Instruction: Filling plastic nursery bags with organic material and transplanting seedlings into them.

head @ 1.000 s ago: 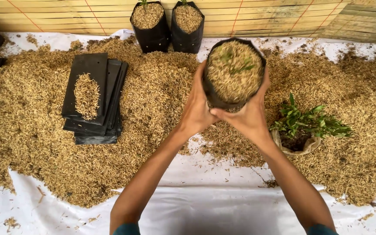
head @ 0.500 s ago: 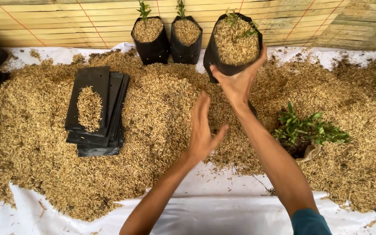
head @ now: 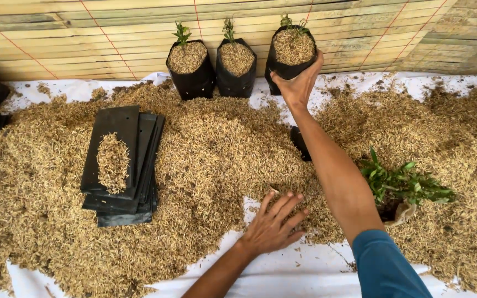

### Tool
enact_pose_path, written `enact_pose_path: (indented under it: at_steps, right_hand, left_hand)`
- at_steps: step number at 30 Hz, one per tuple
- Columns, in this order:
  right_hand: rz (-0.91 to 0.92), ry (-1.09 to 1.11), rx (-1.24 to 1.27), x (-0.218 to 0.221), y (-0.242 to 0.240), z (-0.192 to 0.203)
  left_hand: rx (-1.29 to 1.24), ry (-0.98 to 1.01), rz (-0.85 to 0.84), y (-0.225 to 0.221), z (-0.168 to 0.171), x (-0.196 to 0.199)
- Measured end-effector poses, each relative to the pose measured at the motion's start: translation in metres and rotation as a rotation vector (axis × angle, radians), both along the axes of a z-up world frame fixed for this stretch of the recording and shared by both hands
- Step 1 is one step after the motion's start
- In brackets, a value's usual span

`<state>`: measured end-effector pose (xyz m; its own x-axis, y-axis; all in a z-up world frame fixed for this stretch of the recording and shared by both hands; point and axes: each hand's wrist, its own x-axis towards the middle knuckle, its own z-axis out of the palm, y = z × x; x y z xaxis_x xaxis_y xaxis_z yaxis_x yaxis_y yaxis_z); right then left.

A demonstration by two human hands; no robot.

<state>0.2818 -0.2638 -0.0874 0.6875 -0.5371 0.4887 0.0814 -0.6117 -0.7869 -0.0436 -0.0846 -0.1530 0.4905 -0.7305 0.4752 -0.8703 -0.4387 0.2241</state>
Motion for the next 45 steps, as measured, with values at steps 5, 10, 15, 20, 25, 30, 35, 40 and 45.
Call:
enact_pose_path:
  at_steps: [5,10,15,20,25,30,35,40,45]
  right_hand:
    - [0.089,-0.085,0.029,0.017,0.014,-0.022]
    - [0.095,-0.075,0.004,0.040,0.019,-0.051]
    - [0.095,0.039,0.027,0.045,0.020,-0.061]
    - [0.136,0.108,0.093,0.044,0.008,-0.073]
    - [0.059,0.305,0.201,0.035,0.009,-0.056]
    - [0.037,0.354,0.215,0.034,0.015,-0.057]
    - [0.068,0.343,0.252,0.024,0.018,-0.046]
    - [0.082,0.432,0.118,0.023,0.011,-0.044]
    - [0.181,0.898,-0.005,-0.020,0.027,0.020]
  left_hand:
    - [-0.007,0.016,0.023,-0.002,-0.003,-0.002]
    - [0.045,0.044,0.028,-0.004,-0.001,-0.002]
    - [0.070,0.142,0.000,-0.005,-0.006,-0.002]
    - [0.069,0.123,0.008,-0.004,0.004,-0.002]
    - [0.068,0.150,0.002,-0.005,0.002,-0.003]
    - [0.070,0.125,0.004,-0.005,0.004,-0.003]
    - [0.073,0.125,0.006,-0.006,0.002,-0.003]
    - [0.051,0.126,0.007,-0.006,0.003,-0.003]
    - [0.015,0.099,0.031,-0.006,0.004,-0.001]
